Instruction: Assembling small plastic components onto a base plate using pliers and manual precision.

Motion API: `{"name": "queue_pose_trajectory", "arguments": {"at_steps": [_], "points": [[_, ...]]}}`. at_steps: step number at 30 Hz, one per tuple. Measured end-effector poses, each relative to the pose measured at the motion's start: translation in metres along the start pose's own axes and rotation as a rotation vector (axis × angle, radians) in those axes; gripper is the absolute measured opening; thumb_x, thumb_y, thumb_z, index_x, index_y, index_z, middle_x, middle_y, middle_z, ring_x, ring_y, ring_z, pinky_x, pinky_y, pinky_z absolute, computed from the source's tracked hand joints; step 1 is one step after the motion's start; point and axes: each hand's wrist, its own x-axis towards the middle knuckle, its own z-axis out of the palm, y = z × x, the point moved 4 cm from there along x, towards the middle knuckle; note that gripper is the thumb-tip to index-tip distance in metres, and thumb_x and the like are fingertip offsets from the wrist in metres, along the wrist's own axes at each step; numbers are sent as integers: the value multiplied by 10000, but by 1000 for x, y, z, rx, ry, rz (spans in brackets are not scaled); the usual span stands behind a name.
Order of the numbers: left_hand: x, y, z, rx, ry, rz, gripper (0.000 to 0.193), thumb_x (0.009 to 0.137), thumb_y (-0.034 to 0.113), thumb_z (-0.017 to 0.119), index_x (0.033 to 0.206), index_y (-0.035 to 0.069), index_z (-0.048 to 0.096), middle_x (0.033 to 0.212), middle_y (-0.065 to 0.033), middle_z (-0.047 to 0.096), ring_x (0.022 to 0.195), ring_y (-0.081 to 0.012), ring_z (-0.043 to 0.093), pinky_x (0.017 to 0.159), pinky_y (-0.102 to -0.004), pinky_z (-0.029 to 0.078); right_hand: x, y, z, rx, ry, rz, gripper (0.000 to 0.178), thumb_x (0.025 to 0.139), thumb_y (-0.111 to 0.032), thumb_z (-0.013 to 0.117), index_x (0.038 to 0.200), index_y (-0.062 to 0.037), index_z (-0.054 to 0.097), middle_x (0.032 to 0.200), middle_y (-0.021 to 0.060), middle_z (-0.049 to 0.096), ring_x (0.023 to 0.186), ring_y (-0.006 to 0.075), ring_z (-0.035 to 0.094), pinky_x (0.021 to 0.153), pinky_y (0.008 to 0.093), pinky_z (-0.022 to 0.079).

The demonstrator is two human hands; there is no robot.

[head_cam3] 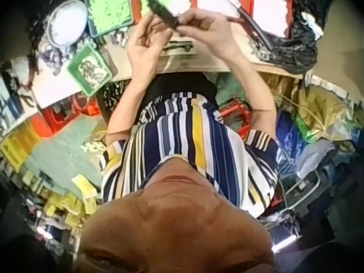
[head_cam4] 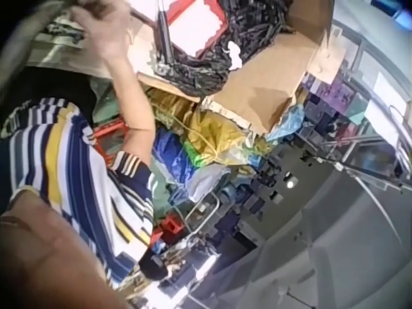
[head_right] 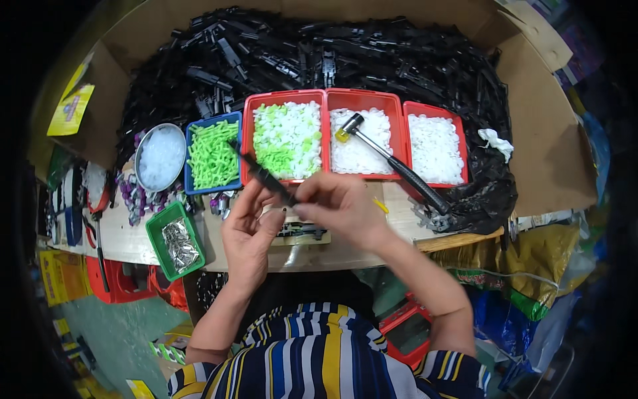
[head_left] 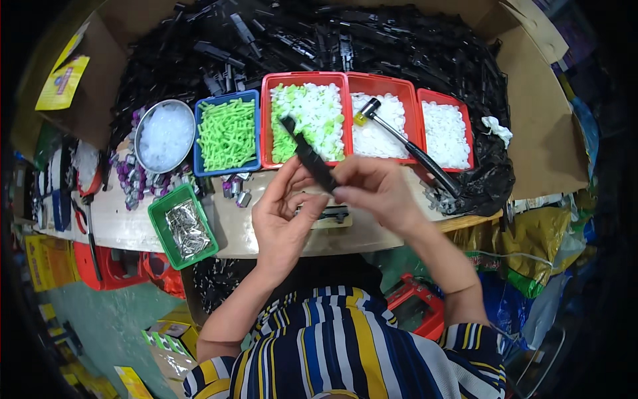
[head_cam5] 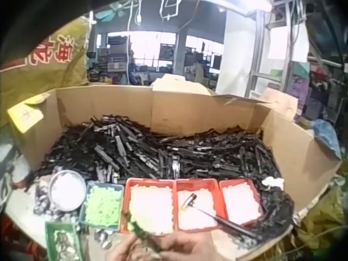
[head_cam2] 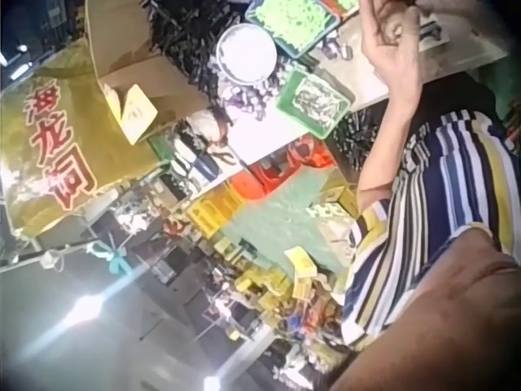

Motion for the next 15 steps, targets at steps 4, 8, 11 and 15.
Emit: {"name": "queue_pose_trajectory", "arguments": {"at_steps": [4,8,11,15], "points": [[-7,3,-11,205,-1,-60,490,894,2,693,1341,-84,511,1032,-103,670,837,-109,625,752,-232,501,-9,8,28,-257,38,-172,201,809,8,739,997,7,666,1006,76,650,864,156,642,737,272,511],[-3,13,-26,816,-177,203,457,843,31,710,1258,-70,548,918,-149,660,778,-219,647,699,-332,499,-32,-17,23,-926,275,-624,267,737,-15,804,982,-12,697,985,126,639,842,248,653,733,324,526],[-3,17,-20,1159,-405,386,433,793,-12,660,1216,-57,582,932,-161,649,817,-337,609,730,-423,483,-40,-32,21,-1200,224,-629,473,691,-67,825,1137,-63,668,1079,97,616,960,282,615,803,386,500],[-7,16,-8,1338,-587,483,477,722,-6,618,1192,-79,588,1014,-154,637,923,-293,600,802,-383,457,-41,-10,24,-1362,93,-606,455,689,-121,806,1121,-87,670,1043,48,605,990,265,595,851,401,440]]}}
